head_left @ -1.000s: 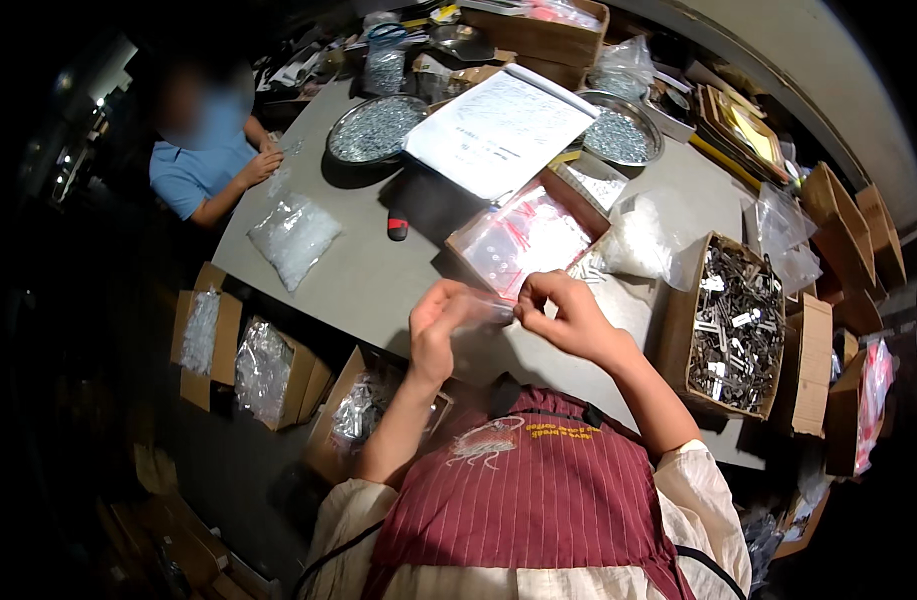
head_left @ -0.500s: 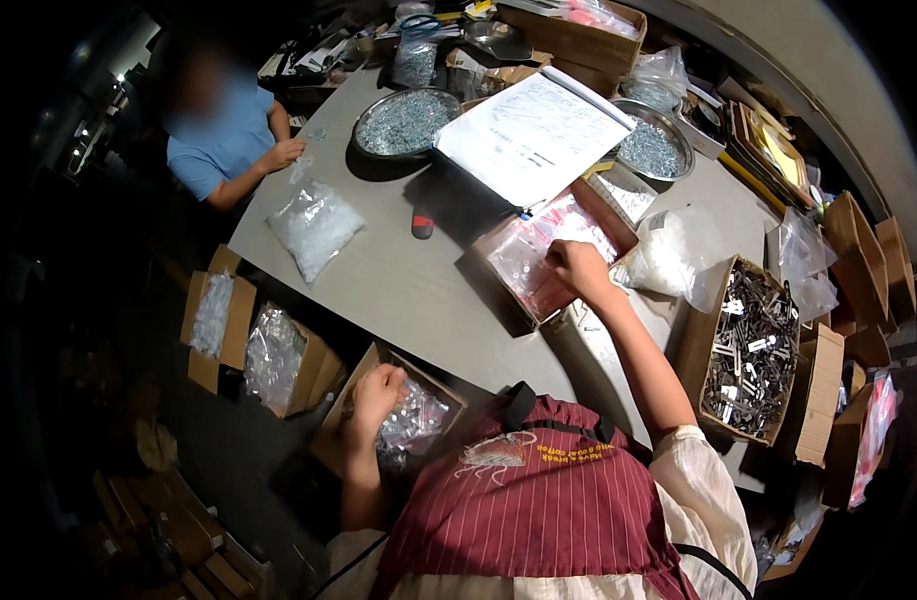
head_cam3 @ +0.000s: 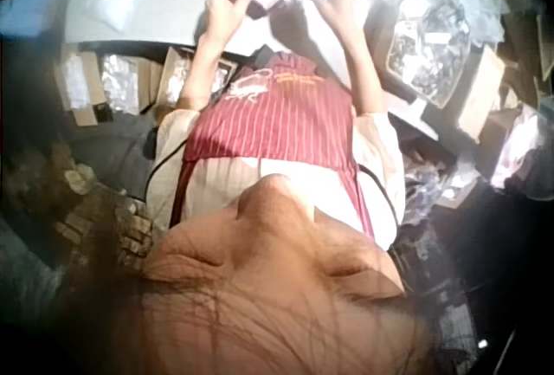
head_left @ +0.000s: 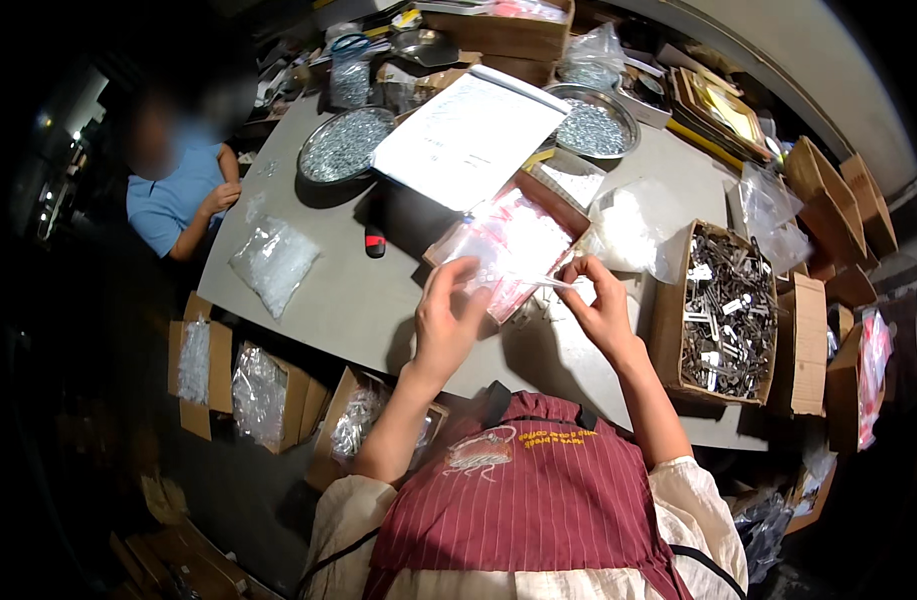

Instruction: The person picks small metallic components from a cardboard box and places them into small plastic bags on a table. The person then picks up a clipboard with a document and walks through a warehouse area filled with stacked boxes.

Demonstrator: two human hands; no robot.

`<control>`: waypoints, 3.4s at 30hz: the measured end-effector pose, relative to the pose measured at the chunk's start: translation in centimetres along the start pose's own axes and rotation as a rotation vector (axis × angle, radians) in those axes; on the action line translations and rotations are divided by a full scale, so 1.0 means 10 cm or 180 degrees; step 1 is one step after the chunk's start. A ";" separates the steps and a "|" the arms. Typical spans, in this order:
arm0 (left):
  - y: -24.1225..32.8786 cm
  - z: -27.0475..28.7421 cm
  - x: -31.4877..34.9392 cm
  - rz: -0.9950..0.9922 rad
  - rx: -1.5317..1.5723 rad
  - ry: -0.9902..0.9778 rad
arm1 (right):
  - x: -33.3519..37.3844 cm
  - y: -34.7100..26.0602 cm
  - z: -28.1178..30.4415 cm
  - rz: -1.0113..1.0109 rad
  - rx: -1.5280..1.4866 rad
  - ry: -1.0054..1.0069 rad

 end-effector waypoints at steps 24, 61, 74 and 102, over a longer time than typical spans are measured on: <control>-0.15 -0.19 0.51 0.2114 -0.0251 -0.1151 | 0.48 0.76 -0.24 0.0258 0.2491 -0.1162; 0.14 -0.66 0.34 -0.0628 -0.0623 -0.1014 | 0.51 -0.40 0.39 0.0677 0.0754 -0.0837; -0.04 -1.03 0.44 -0.0472 -0.0973 -0.1688 | 0.87 -0.41 0.70 0.0417 0.0779 -0.1120; -0.31 -0.92 0.58 0.0781 -0.0412 -0.1550 | 1.00 0.81 2.56 -0.0773 0.2234 0.0264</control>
Point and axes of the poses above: each hand's wrist, its own x-axis away from the middle knuckle, its own z-axis out of the back of the hand, y = z × x, the point moved 2 cm from there along -x, towards the middle knuckle, and after that the axes turned 5 degrees about x, right-handed, at the moved point
